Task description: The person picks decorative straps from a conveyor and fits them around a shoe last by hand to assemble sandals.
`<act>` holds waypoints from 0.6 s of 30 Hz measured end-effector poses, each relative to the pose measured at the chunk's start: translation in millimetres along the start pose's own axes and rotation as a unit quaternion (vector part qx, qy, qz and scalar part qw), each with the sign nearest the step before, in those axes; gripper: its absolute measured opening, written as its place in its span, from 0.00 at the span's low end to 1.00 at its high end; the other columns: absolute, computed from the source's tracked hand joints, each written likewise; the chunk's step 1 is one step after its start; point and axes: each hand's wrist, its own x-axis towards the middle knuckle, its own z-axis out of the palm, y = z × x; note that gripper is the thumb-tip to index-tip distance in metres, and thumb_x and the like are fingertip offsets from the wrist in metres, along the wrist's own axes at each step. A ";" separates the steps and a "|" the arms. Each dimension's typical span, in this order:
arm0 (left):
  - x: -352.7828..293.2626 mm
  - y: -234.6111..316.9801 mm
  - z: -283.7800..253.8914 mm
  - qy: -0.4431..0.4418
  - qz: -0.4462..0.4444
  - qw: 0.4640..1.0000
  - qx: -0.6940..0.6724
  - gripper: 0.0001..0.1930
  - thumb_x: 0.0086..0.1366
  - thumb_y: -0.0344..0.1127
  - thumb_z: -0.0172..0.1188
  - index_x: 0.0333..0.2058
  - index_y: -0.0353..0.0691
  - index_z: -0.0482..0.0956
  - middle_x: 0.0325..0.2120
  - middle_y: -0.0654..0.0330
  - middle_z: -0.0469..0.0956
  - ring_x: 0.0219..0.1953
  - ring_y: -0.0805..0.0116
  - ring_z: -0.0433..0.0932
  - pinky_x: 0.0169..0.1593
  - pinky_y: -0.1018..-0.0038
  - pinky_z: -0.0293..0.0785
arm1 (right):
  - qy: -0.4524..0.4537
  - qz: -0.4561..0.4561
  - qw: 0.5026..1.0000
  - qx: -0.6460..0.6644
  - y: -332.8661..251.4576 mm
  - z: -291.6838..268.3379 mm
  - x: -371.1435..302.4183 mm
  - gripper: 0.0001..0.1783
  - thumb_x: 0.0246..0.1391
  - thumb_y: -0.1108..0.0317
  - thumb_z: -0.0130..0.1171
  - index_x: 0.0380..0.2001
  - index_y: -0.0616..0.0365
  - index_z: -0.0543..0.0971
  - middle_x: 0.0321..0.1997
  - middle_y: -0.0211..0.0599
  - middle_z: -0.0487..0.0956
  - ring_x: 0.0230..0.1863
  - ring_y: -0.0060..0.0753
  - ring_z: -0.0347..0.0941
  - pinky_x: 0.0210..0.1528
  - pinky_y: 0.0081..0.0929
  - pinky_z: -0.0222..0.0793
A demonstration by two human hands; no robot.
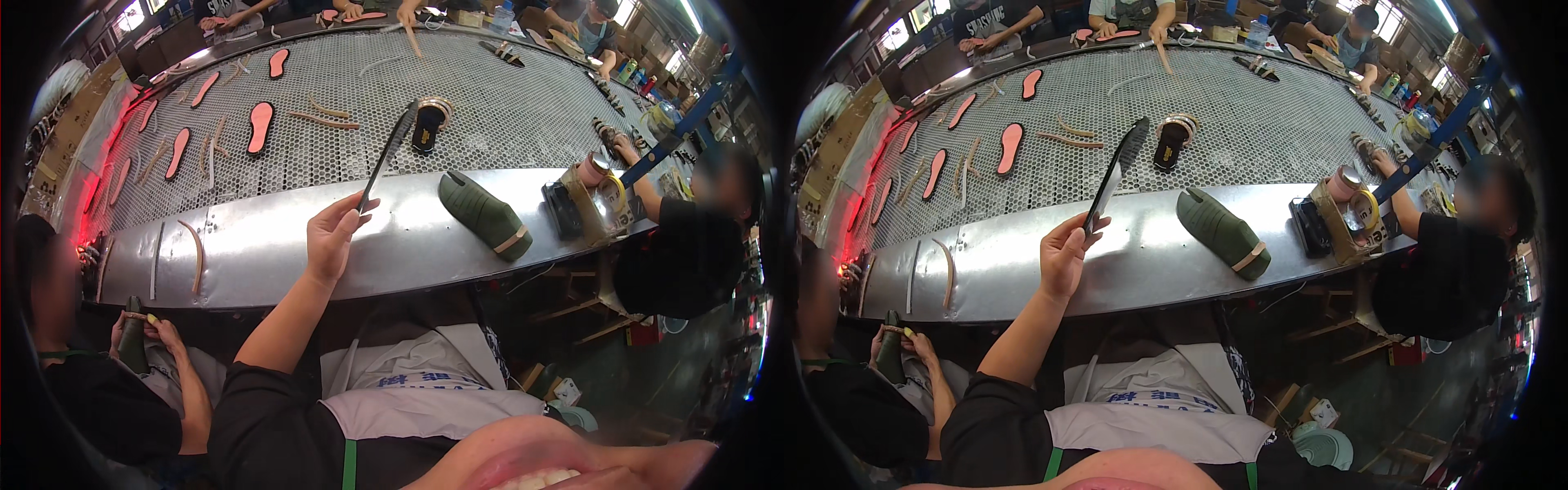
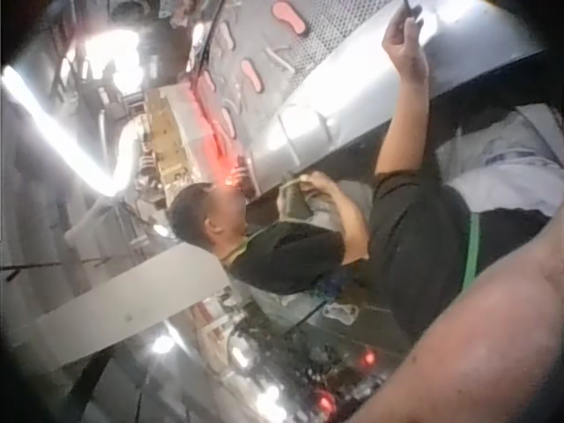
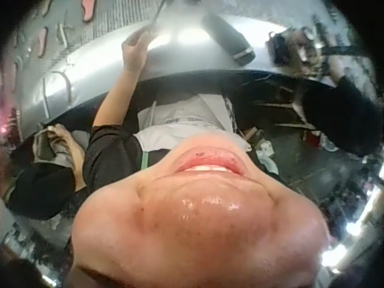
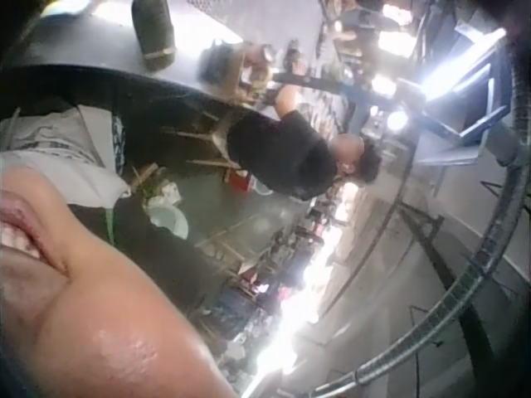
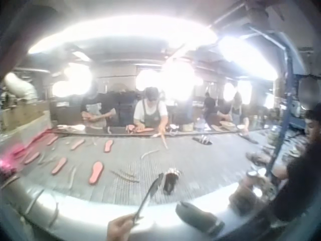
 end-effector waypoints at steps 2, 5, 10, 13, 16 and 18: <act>-0.8 -0.2 -3.0 -0.008 0.002 1.000 -0.005 0.17 0.67 0.32 0.53 0.52 0.28 0.73 0.45 0.49 0.78 0.51 0.56 0.76 0.53 0.70 0.74 | 0.011 -0.003 1.000 -0.009 -2.8 2.9 4.1 0.19 0.59 0.70 0.51 0.53 0.63 0.71 0.57 0.48 0.71 0.56 0.38 0.69 0.61 0.33 0.61; -1.8 0.0 -11.8 -0.002 -0.026 0.995 -0.095 0.19 0.67 0.33 0.54 0.52 0.28 0.71 0.47 0.47 0.76 0.53 0.53 0.75 0.53 0.70 0.74 | 0.027 -0.007 0.999 -0.022 -9.4 9.1 11.1 0.19 0.59 0.70 0.51 0.53 0.63 0.71 0.57 0.48 0.71 0.56 0.38 0.69 0.61 0.33 0.60; -28.6 -1.0 -10.8 -0.105 -0.014 0.959 -0.263 0.32 0.63 0.35 0.59 0.63 0.41 0.56 0.55 0.42 0.67 0.53 0.49 0.74 0.53 0.65 0.75 | 0.052 -0.017 0.998 -0.042 -22.3 18.7 27.1 0.19 0.59 0.70 0.51 0.53 0.63 0.71 0.58 0.48 0.71 0.56 0.38 0.69 0.61 0.33 0.60; -54.5 1.6 14.2 -0.195 -0.052 0.930 -0.309 0.42 0.59 0.34 0.61 0.67 0.50 0.45 0.52 0.43 0.69 0.48 0.51 0.76 0.52 0.60 0.74 | 0.064 -0.014 0.996 -0.062 -23.4 20.9 27.5 0.19 0.59 0.70 0.51 0.53 0.63 0.71 0.58 0.48 0.71 0.56 0.38 0.69 0.61 0.33 0.60; -78.4 -4.8 20.2 -0.160 -0.113 0.923 -0.333 0.48 0.57 0.33 0.63 0.69 0.55 0.37 0.45 0.45 0.73 0.45 0.53 0.77 0.50 0.59 0.73 | 0.074 -0.020 0.994 -0.076 -23.9 27.9 27.3 0.19 0.59 0.70 0.51 0.54 0.64 0.71 0.58 0.48 0.71 0.56 0.38 0.69 0.61 0.33 0.60; -87.4 -10.7 25.0 -0.134 -0.127 0.953 -0.242 0.50 0.58 0.32 0.63 0.69 0.52 0.36 0.40 0.47 0.75 0.44 0.57 0.76 0.49 0.62 0.72 | 0.086 -0.021 0.992 -0.087 -25.4 32.8 34.1 0.20 0.59 0.70 0.51 0.54 0.64 0.71 0.58 0.48 0.71 0.56 0.38 0.69 0.61 0.33 0.60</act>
